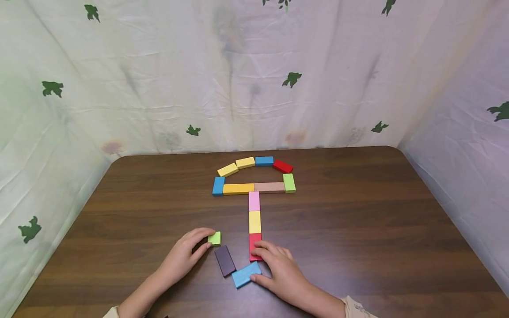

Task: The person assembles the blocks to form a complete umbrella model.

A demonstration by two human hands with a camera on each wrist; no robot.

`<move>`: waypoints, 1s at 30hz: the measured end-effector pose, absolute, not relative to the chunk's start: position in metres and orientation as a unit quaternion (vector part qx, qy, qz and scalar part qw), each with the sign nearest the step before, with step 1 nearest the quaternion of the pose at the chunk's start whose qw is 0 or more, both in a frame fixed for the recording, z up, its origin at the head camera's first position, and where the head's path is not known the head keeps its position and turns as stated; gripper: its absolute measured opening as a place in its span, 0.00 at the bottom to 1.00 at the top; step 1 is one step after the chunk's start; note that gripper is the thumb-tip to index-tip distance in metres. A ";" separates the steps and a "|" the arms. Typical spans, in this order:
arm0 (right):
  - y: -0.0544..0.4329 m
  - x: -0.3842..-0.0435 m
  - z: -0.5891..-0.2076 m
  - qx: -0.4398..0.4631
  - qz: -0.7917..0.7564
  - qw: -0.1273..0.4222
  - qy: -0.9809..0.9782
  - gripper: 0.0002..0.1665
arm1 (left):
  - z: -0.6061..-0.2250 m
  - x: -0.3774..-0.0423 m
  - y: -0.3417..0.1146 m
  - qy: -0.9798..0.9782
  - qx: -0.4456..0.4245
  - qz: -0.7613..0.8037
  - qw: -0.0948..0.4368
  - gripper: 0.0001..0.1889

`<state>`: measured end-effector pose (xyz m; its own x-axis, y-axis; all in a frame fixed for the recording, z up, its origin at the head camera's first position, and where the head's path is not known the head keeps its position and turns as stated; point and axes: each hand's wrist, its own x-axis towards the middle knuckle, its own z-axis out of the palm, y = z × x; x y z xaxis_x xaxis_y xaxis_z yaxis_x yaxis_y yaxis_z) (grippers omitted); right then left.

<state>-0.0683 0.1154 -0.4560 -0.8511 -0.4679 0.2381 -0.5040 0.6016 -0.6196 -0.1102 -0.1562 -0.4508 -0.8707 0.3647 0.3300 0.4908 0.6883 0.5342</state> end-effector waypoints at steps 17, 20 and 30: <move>0.114 -0.070 -0.457 0.277 0.352 0.035 -0.893 0.28 | -0.449 -0.113 -0.150 -0.910 -0.257 -0.312 0.095 0.12; 0.114 -0.070 -0.457 0.277 0.352 0.036 -0.893 0.28 | -0.449 -0.113 -0.150 -0.910 -0.257 -0.313 0.095 0.12; 0.113 -0.071 -0.452 0.267 0.375 0.021 -0.887 0.28 | -0.444 -0.113 -0.153 -0.906 -0.260 -0.320 0.091 0.14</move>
<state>-0.0709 0.1135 -0.4520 -0.8560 -0.4590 0.2376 -0.4902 0.5750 -0.6550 -0.1134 -0.1529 -0.4436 -0.8477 0.4138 0.3320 0.5306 0.6599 0.5320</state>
